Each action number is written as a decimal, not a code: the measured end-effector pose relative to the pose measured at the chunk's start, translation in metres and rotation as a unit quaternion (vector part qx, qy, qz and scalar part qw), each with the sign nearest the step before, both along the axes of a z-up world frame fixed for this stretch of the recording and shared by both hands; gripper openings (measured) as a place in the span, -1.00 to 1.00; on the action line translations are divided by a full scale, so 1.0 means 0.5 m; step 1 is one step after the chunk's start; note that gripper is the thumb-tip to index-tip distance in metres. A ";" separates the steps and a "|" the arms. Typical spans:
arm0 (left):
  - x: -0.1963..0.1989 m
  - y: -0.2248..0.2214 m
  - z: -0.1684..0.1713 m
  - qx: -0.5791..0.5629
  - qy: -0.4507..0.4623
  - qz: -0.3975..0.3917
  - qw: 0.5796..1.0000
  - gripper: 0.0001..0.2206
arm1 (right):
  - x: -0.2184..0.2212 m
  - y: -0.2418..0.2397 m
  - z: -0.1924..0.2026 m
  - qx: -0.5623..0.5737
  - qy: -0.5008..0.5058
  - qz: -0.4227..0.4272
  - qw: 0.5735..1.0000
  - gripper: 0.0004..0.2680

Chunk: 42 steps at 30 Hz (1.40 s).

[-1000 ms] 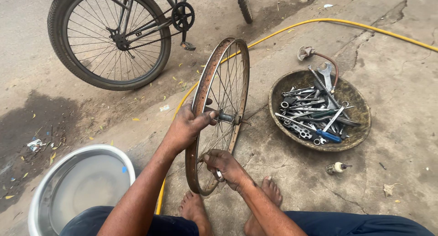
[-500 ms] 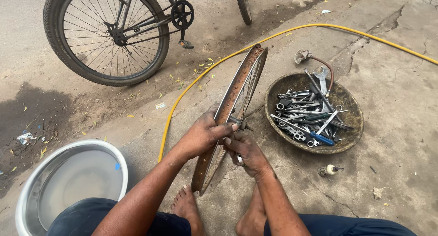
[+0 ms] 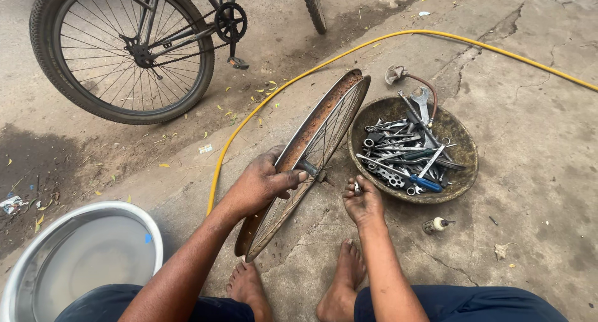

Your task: The person is sitting on the ground and using a wrench to tighten the nuts on a bicycle wheel. The person holds the wheel with one hand and uses the wrench with the other hand to tighten the nuts.

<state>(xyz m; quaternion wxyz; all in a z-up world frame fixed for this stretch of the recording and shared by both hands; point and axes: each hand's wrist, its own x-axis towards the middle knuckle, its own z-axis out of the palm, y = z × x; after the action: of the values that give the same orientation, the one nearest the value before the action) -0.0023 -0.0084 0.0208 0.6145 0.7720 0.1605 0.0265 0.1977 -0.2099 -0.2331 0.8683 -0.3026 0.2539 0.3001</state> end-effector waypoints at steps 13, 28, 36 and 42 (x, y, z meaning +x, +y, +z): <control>0.002 0.035 -0.014 -0.019 -0.018 0.031 0.999 -0.44 | -0.051 0.013 0.097 -0.067 -0.247 0.105 0.961 -0.73; -0.026 0.069 -0.014 0.047 -0.051 0.058 0.996 -0.51 | -0.071 0.031 0.128 0.033 -0.243 0.143 0.959 -0.79; -0.029 0.063 -0.015 0.046 -0.044 0.081 0.995 -0.38 | -0.088 0.046 0.143 -0.072 -0.224 0.147 0.961 -0.78; -0.030 0.066 -0.028 0.062 -0.069 0.060 0.994 -0.35 | -0.138 0.048 0.171 -0.253 -0.335 0.407 0.811 -0.84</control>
<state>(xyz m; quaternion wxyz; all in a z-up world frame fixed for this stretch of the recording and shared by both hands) -0.0171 0.0246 0.0066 0.5728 0.7936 0.1619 0.1264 0.1284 -0.1860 -0.1477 0.5909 -0.6691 -0.1322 0.4309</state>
